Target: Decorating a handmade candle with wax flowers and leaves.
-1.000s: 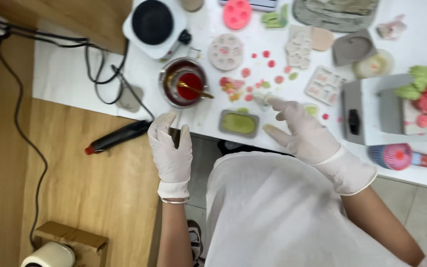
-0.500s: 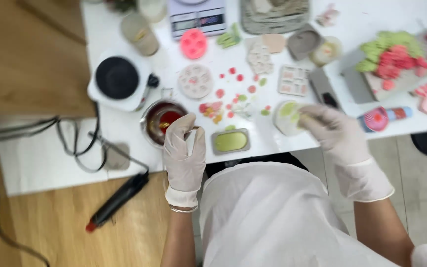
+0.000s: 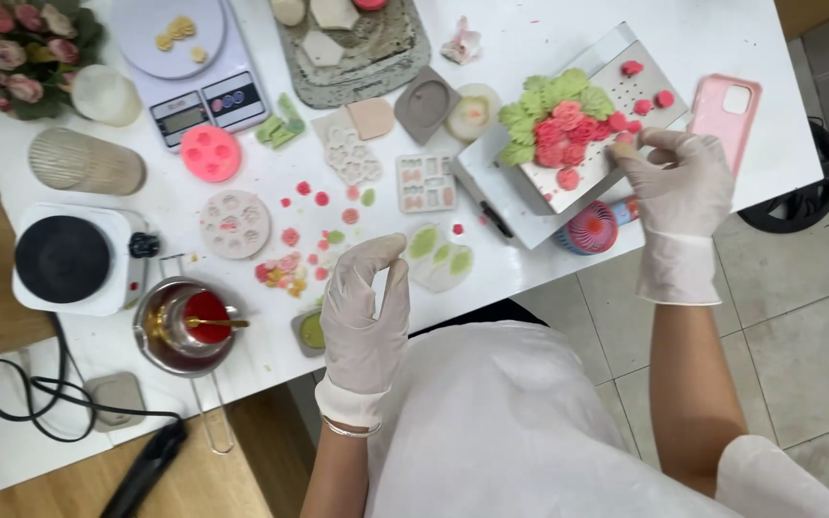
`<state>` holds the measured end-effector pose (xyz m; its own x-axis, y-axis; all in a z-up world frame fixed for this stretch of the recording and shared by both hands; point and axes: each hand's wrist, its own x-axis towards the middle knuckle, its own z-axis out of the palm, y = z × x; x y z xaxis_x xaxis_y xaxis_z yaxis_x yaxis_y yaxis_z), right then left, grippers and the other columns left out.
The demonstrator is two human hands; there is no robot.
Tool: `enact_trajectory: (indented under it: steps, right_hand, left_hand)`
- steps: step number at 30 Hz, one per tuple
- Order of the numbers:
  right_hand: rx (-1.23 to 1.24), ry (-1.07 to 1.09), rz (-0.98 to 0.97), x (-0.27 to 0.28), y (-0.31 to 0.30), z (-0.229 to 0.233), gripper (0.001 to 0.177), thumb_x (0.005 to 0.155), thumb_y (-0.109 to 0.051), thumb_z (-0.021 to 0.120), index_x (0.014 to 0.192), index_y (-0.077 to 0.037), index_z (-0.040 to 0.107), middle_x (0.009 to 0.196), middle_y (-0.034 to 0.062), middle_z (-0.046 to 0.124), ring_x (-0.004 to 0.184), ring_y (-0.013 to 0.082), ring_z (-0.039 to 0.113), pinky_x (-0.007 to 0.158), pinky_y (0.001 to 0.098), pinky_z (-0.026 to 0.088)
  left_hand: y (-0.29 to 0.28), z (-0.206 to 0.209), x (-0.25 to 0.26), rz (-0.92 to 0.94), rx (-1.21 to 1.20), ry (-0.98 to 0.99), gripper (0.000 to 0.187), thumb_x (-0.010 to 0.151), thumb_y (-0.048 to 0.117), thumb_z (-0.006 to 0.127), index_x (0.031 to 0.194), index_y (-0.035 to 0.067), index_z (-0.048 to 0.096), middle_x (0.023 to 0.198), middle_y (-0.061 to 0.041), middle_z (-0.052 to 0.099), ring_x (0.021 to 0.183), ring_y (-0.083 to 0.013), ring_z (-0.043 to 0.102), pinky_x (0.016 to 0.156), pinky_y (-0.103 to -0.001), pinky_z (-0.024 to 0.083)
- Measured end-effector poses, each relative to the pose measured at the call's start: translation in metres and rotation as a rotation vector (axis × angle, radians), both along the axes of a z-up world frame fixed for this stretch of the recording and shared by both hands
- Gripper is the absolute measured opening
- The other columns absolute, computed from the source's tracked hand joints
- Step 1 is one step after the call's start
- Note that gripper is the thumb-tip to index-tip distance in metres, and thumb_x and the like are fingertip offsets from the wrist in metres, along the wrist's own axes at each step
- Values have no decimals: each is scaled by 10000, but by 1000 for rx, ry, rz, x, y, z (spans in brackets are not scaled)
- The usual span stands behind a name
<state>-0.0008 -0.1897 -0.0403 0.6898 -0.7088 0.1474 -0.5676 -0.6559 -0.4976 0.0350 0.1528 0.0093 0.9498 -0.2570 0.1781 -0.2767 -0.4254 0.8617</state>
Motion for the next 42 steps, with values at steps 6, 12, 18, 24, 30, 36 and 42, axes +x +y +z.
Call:
enact_trajectory:
  steps: [6,12,18,24,30,36,42]
  right_hand:
    - [-7,-111,122,-5,-10,-24,278,929,-252,926,1029,-45,769,951,51,719,806,131,684,735,290,547]
    - [205,-168,163,-5,-13,-14,232,954,-167,864,1028,-25,696,966,53,720,780,126,680,732,270,558]
    - [-25,-206,605,17,-19,18,176,990,-150,857,1059,-99,704,1044,23,654,956,165,627,896,315,498]
    - [-207,-94,957,73,-28,8,250,896,-271,867,1052,-152,712,1074,47,557,1124,269,499,1007,451,335]
    - [-259,-64,1045,85,-34,15,262,907,-295,855,1087,-156,727,1111,31,566,1132,251,499,1035,440,322]
    - [-320,-3,1115,95,-36,29,247,893,-327,848,1055,-160,765,1112,8,586,1124,240,491,1050,431,328]
    - [-339,74,1142,98,-35,41,276,909,-374,859,1083,-168,801,1105,-24,621,1159,251,485,1037,407,348]
  left_hand:
    - [-66,2,-3,18,17,-7,261,981,9,685,1221,79,610,1200,-91,675,1105,-257,682,963,-352,545]
    - [-118,-2,-3,-14,66,-73,275,979,43,712,1228,103,612,1198,-74,695,1130,-290,674,1013,-391,507]
    - [-152,-18,24,30,11,6,330,1005,125,703,1315,94,594,1273,-92,649,1228,-271,624,1164,-420,475]
    - [-170,-64,59,162,-221,262,582,1021,325,680,1474,26,472,1387,-160,511,1279,-280,527,1118,-410,456]
    - [-177,-101,67,78,-533,484,645,1005,366,677,1496,-4,482,1455,-164,545,1290,-249,571,1120,-373,475]
    - [-182,-95,73,12,-610,571,604,986,312,707,1458,-5,502,1418,-145,578,1274,-210,583,1090,-336,487]
    - [-186,-97,79,13,-523,527,498,960,240,752,1355,-15,586,1257,-98,647,1133,-144,634,1004,-286,534]
